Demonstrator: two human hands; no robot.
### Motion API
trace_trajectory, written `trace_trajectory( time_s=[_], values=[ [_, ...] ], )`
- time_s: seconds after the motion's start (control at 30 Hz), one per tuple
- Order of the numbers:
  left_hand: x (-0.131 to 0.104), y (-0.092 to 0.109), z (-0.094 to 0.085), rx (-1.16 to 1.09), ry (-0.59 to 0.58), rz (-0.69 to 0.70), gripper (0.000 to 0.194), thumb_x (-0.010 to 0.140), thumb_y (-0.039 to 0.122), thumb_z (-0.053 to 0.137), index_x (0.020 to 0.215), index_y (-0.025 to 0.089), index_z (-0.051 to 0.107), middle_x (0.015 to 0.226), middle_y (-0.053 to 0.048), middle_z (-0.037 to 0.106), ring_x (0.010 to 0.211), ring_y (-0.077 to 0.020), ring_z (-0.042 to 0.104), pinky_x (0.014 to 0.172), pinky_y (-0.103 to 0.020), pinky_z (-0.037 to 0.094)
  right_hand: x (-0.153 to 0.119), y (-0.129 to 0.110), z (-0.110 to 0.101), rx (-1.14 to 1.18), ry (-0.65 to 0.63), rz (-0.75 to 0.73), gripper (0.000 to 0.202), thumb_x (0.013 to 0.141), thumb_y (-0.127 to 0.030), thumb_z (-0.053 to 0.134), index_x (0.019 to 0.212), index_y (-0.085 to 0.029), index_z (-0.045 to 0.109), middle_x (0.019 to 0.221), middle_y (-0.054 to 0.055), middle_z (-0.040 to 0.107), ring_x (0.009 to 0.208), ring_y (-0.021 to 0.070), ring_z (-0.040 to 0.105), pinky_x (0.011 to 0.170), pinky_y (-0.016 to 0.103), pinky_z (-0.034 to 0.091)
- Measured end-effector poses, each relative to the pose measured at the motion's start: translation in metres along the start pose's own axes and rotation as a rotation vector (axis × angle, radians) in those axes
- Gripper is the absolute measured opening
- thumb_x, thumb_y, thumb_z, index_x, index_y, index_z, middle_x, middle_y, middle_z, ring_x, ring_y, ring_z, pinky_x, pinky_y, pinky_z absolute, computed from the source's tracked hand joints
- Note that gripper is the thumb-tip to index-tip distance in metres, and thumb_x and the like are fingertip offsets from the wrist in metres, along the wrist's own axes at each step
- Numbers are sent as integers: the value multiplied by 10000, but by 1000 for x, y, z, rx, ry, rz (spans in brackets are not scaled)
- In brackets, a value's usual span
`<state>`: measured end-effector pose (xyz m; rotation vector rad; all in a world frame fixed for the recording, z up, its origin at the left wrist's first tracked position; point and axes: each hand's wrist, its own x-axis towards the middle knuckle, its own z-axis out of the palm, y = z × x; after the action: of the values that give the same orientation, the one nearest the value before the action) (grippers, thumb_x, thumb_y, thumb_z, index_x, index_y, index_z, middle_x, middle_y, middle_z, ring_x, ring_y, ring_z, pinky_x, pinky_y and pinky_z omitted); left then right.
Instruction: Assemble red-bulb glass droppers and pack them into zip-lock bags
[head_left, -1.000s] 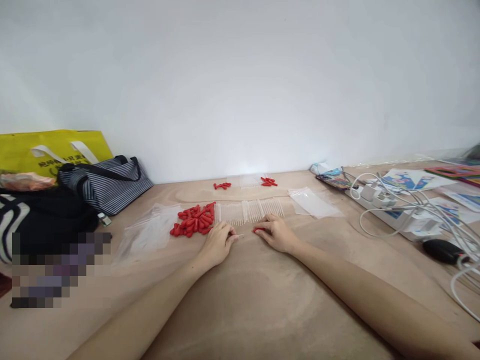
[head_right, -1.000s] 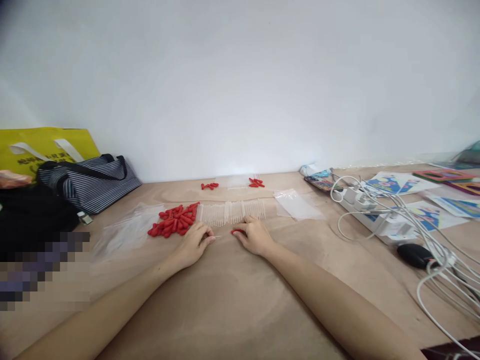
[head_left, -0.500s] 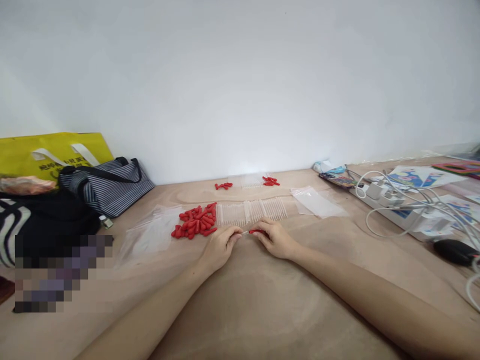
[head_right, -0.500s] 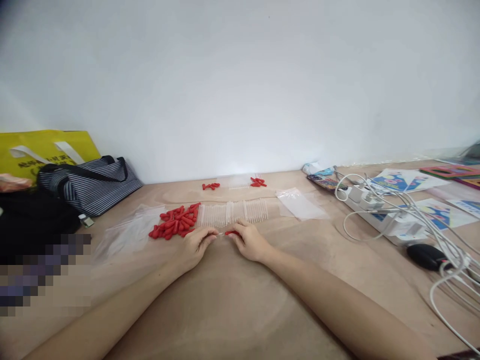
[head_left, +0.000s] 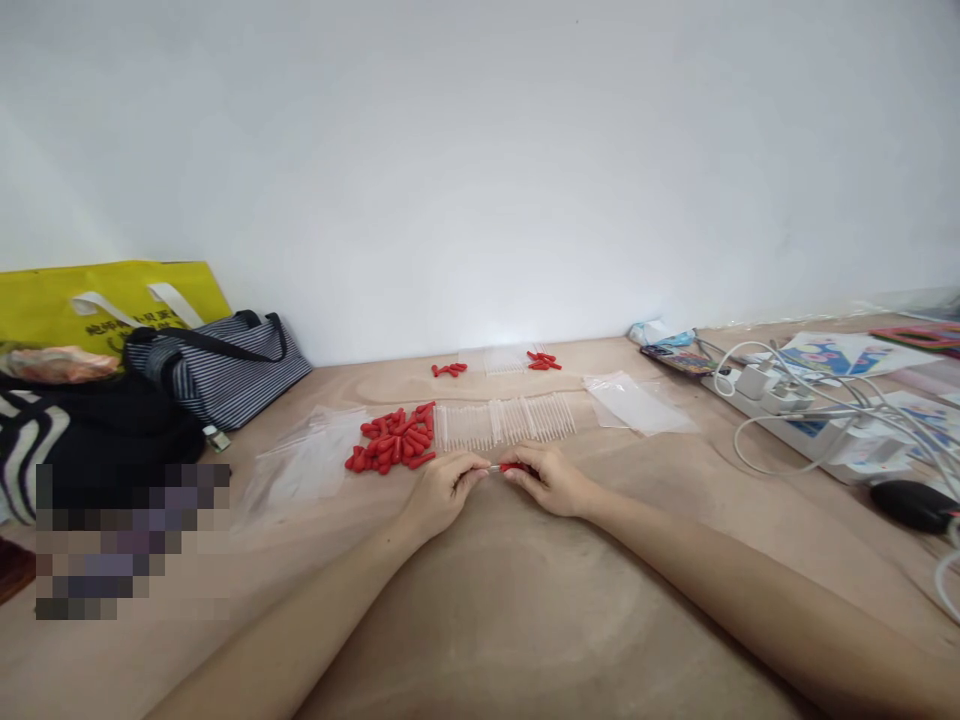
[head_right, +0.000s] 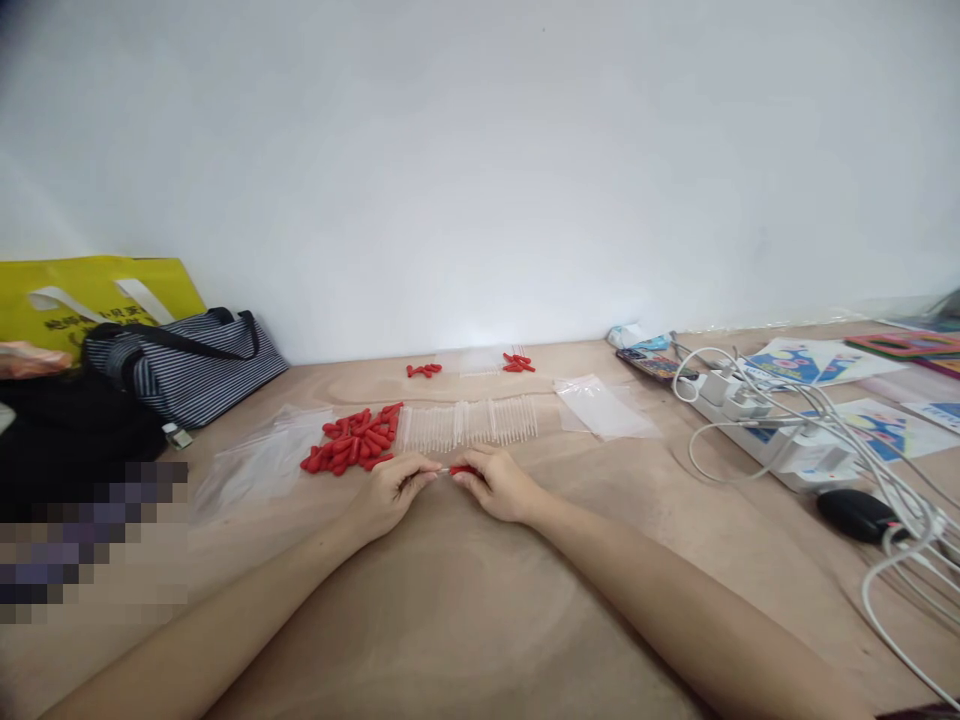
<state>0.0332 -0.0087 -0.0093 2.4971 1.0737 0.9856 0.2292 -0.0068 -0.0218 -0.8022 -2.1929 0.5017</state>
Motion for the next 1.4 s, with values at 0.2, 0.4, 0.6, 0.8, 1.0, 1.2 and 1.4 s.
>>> trace_trajectory(
  time_s=[0.2, 0.4, 0.6, 0.8, 1.0, 1.2, 1.4],
  values=[
    [0, -1, 2, -9, 34, 41, 149, 815, 198, 482, 794, 154, 622, 749, -36, 671, 685, -147, 616, 630, -242, 465, 0, 1, 2, -16, 14, -28, 160, 830, -202, 442, 872, -162, 590, 809, 52, 591, 744, 129, 539, 683, 246, 430],
    [1, -1, 3, 22, 23, 81, 147, 813, 197, 484, 783, 158, 623, 722, -32, 672, 667, -147, 615, 619, -242, 462, -3, 3, 1, -116, 8, -30, 183, 829, -201, 439, 905, -168, 602, 813, 53, 598, 731, 134, 543, 657, 239, 419],
    [0, -3, 5, 60, 9, 110, 141, 812, 190, 485, 775, 158, 618, 719, -28, 668, 669, -149, 609, 617, -242, 453, -3, 3, 0, -251, -13, -53, 206, 838, -258, 440, 913, -181, 616, 789, 50, 607, 713, 138, 546, 629, 233, 399],
    [0, -4, 7, 79, 7, 71, 138, 818, 178, 474, 804, 158, 610, 733, -29, 661, 678, -146, 606, 609, -234, 450, 0, 5, 2, -214, 7, -49, 197, 834, -254, 446, 907, -177, 611, 811, 46, 612, 739, 136, 553, 643, 226, 400],
    [2, 1, 11, 101, -6, 69, 144, 819, 150, 459, 808, 171, 601, 753, -20, 659, 709, -149, 608, 636, -239, 455, 0, 6, 0, -228, -15, -22, 187, 831, -254, 443, 894, -183, 604, 815, 49, 610, 728, 142, 550, 643, 239, 401],
    [1, 2, 9, 108, -19, 81, 130, 832, 190, 464, 841, 175, 592, 796, -26, 660, 746, -155, 609, 677, -255, 460, 0, 7, -4, -139, -48, -15, 167, 824, -265, 465, 898, -199, 599, 819, 39, 608, 756, 144, 555, 663, 245, 412],
    [-1, -3, 0, 170, -12, 33, 167, 845, 255, 453, 867, 172, 596, 838, -42, 657, 764, -170, 599, 690, -280, 449, -3, 13, -8, -77, 63, 24, 171, 825, -280, 476, 889, -175, 594, 844, 56, 605, 765, 141, 556, 681, 252, 426]
  ],
)
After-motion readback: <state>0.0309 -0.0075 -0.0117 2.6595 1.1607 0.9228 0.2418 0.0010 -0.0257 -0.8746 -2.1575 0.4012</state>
